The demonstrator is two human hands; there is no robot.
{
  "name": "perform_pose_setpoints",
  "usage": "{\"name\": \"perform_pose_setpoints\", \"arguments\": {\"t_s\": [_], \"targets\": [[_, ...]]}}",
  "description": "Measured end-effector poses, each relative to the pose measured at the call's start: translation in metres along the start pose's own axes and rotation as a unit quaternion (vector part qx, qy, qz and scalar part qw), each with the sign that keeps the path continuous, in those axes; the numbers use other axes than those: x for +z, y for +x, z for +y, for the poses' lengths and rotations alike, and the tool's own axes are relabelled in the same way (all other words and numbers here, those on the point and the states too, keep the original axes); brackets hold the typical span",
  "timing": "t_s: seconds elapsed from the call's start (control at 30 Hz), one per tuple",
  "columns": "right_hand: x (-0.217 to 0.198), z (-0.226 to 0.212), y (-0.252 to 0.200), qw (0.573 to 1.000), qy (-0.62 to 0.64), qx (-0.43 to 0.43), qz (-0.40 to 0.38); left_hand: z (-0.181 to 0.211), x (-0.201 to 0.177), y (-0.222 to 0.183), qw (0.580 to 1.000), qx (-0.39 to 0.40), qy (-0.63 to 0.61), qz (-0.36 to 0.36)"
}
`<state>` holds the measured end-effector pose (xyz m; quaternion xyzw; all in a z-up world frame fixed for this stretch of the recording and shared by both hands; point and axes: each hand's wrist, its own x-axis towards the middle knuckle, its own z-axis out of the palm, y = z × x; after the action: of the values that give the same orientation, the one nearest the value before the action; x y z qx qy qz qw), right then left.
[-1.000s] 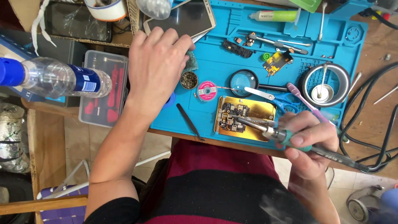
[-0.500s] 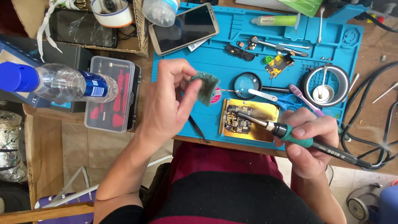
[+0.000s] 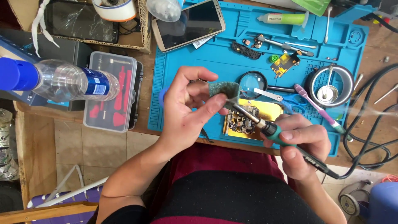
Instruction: Soldering components on a circuit board, applying liquid from a syringe, and brushing the board.
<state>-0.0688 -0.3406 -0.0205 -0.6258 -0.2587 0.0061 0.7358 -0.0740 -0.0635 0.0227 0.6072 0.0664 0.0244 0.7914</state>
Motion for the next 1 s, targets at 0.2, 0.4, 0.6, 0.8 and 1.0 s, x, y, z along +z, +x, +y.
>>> {"name": "perform_pose_setpoints", "arguments": {"t_s": [0.2, 0.4, 0.6, 0.8, 1.0], "targets": [[-0.002, 0.004, -0.004, 0.997, -0.066, -0.031, 0.016, -0.012, -0.001, -0.003, 0.984, -0.075, -0.153, -0.048], [-0.005, 0.008, -0.006, 0.997, -0.06, -0.039, 0.003, -0.013, 0.006, -0.01, 0.966, -0.133, -0.214, -0.063], [-0.011, 0.01, -0.009, 0.995, -0.086, -0.043, -0.009, -0.029, 0.001, -0.015, 0.933, -0.157, -0.314, -0.083], [-0.014, 0.023, -0.011, 0.978, -0.158, -0.132, -0.042, -0.039, 0.012, -0.018, 0.939, -0.128, -0.317, -0.033], [-0.046, -0.003, -0.023, 0.936, -0.302, -0.138, -0.113, 0.011, 0.0, -0.009, 0.994, 0.096, -0.044, -0.008]]}}
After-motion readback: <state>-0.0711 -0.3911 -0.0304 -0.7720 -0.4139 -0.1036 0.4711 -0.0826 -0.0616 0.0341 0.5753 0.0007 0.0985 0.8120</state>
